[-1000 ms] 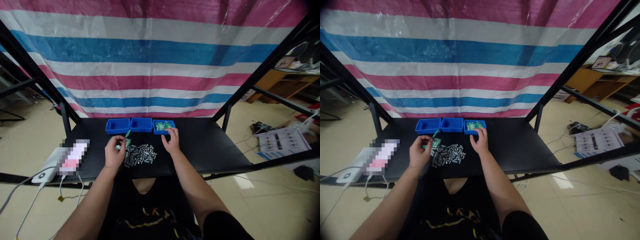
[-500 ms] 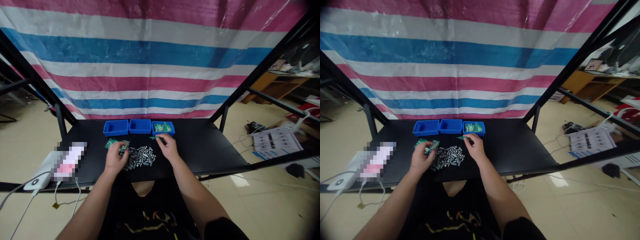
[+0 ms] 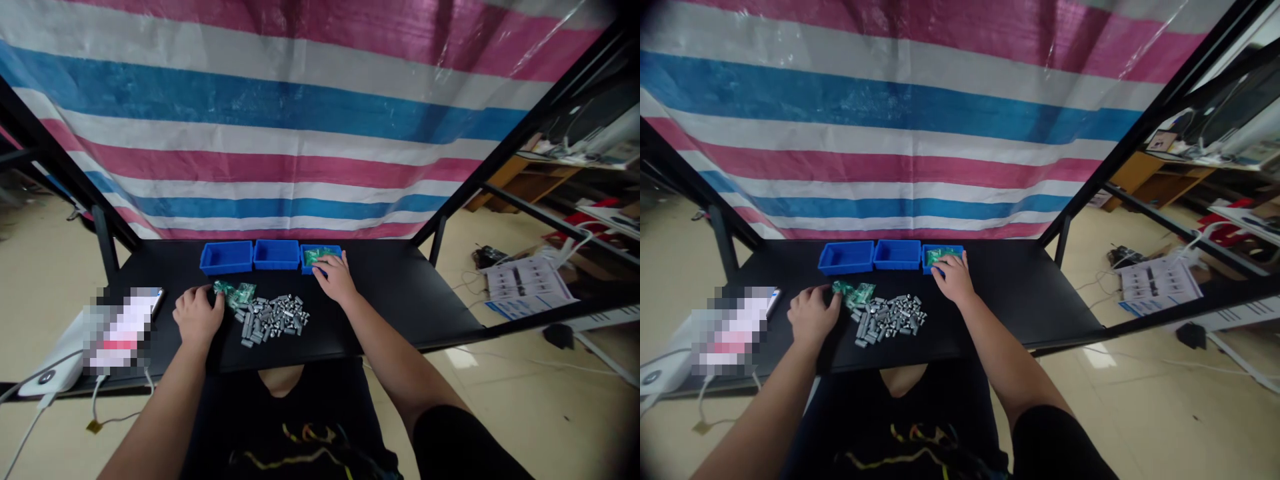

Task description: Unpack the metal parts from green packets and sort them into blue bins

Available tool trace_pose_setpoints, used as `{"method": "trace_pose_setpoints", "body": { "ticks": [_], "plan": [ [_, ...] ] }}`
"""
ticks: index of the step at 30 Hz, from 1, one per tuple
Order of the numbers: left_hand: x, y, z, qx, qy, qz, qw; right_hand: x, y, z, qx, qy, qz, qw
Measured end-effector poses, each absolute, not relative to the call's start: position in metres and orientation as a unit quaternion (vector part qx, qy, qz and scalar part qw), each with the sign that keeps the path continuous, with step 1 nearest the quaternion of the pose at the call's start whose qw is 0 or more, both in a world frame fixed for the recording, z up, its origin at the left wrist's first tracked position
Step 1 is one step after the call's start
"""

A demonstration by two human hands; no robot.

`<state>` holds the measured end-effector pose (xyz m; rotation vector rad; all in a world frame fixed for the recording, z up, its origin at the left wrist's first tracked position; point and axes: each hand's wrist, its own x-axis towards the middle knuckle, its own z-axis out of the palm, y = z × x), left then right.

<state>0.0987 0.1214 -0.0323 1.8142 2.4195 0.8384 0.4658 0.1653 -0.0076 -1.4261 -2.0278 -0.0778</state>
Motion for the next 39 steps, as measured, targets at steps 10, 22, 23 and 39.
{"method": "trace_pose_setpoints", "body": {
  "ticks": [10, 22, 23, 39],
  "plan": [
    [0.09, 0.118, -0.022, 0.527, 0.771, 0.356, 0.043, 0.457, 0.157, -0.012, -0.574, -0.686, -0.054, 0.445],
    [0.184, 0.089, 0.032, 0.784, 0.467, 0.399, 0.091, 0.404, 0.105, 0.036, -0.355, -0.797, 0.255, 0.417],
    [0.185, 0.087, 0.033, 0.79, 0.464, 0.39, 0.09, 0.404, 0.104, 0.033, -0.354, -0.789, 0.286, 0.413],
    [0.106, 0.114, -0.007, 0.632, 0.765, 0.116, 0.031, 0.459, 0.17, 0.009, -0.613, -0.747, 0.014, 0.258]
  ]
}}
